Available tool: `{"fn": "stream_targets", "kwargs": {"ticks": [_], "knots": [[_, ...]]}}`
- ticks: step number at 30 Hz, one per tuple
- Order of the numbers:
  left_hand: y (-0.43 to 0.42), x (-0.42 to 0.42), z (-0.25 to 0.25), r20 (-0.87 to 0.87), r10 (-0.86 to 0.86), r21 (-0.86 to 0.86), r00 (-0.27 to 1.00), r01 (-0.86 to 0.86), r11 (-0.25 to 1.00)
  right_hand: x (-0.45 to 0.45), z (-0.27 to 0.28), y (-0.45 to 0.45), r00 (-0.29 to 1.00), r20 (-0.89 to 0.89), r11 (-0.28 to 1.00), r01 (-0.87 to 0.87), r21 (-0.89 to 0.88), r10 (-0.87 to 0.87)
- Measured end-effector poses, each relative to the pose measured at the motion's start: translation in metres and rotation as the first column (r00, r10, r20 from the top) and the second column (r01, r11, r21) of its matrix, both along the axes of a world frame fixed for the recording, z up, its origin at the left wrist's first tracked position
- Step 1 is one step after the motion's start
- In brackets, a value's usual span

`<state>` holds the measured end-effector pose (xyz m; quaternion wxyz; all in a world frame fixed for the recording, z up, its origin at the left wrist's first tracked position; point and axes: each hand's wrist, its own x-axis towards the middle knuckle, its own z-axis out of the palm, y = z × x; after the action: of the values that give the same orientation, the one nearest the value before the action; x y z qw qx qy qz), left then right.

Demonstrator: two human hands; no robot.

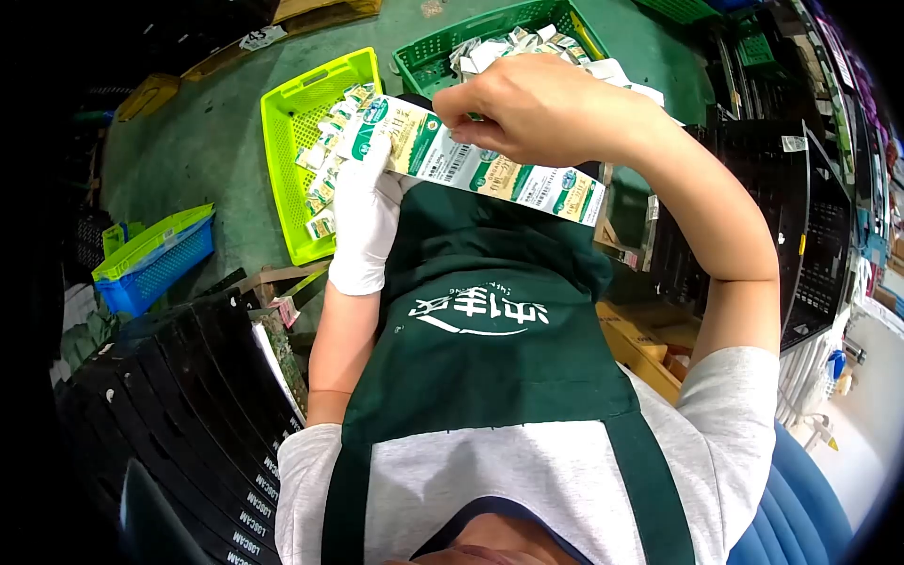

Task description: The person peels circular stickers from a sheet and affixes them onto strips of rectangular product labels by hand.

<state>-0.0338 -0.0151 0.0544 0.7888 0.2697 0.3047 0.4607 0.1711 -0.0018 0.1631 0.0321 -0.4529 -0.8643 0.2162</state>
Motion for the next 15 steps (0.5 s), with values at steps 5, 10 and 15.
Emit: {"fn": "stream_targets", "kwargs": {"ticks": [5, 10, 15], "knots": [[-0.003, 0.001, 0.003, -0.035, 0.023, 0.002, 0.999, -0.023, 1.000, -0.011, 0.003, -0.001, 0.996, 0.079, 0.997, -0.043, 0.063, 0.038], [0.000, -0.001, -0.001, -0.076, 0.012, 0.019, 0.997, -0.011, 1.000, -0.021, 0.000, -0.002, 0.979, 0.193, 0.985, -0.093, 0.143, 0.064], [-0.001, 0.004, 0.009, -0.049, 0.035, -0.001, 0.998, -0.035, 0.999, -0.022, -0.006, -0.001, 0.966, 0.246, 0.975, -0.124, 0.185, 0.077]]}}
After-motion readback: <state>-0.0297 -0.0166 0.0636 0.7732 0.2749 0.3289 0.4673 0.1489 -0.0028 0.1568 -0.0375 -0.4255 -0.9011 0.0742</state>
